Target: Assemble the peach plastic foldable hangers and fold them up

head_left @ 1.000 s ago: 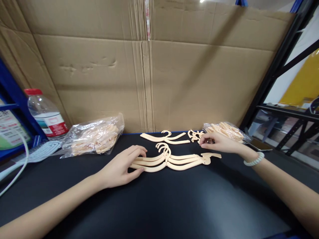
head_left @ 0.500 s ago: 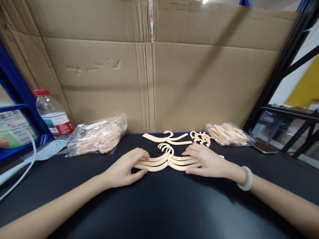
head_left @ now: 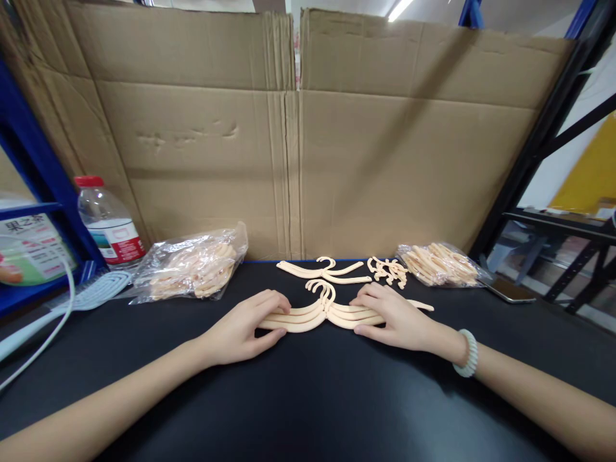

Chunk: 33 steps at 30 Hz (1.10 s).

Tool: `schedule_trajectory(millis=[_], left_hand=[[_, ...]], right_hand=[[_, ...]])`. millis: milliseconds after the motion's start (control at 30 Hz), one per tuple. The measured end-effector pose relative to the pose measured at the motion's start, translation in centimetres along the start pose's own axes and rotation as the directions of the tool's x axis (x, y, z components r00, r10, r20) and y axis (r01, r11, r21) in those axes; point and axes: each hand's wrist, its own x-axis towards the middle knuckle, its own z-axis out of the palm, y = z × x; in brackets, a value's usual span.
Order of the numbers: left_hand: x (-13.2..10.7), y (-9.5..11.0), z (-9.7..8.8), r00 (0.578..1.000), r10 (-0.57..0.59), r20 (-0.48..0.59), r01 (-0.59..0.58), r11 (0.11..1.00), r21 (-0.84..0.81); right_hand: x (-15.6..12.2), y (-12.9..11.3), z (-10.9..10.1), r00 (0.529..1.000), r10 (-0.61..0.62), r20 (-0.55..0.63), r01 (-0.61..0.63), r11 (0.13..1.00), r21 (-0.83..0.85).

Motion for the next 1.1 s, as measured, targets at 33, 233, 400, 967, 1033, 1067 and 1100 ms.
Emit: schedule_trajectory(millis=[33, 233, 400, 967, 1033, 1067, 1100], left_hand=[[-0.01, -0.01, 0.0, 1.0, 0.001, -0.001, -0.001, 1.0, 0.001], [-0.06, -0.03, 0.01, 1.0, 0.006, -0.018, -0.006, 1.0, 0.009], [-0.1, -0.05, 0.04, 1.0, 0.005, -0.029, -0.004, 1.0, 0.015], [-0.11, -0.02, 0.09, 0.999, 0.013, -0.04, -0.013, 1.0, 0.009], [-0.13, -0.03, 0.11, 0.999, 0.02, -0.05, -0.02, 1.0, 0.009], [-0.14, -0.04, 0.11, 0.998, 0.022, -0.055, -0.022, 1.0, 0.01], [-0.15, -0.04, 0.1, 0.998, 0.023, -0.057, -0.023, 1.0, 0.011]], right_hand=[[-0.01, 0.01, 0.02, 1.0, 0.002, -0.002, -0.002, 1.0, -0.002], [0.01, 0.07, 0.17, 1.0, 0.011, -0.01, -0.011, 1.0, -0.002], [0.01, 0.27, 0.35, 1.0, 0.017, -0.013, -0.017, 1.0, 0.005], [0.02, 0.91, 0.66, 1.0, 0.009, -0.024, -0.009, 1.0, -0.002], [0.03, 0.87, 0.62, 1.0, 0.009, -0.024, -0.009, 1.0, -0.008], [0.04, 0.85, 0.6, 1.0, 0.007, -0.02, -0.008, 1.0, -0.012], [0.05, 0.83, 0.58, 1.0, 0.006, -0.016, -0.006, 1.0, -0.017]])
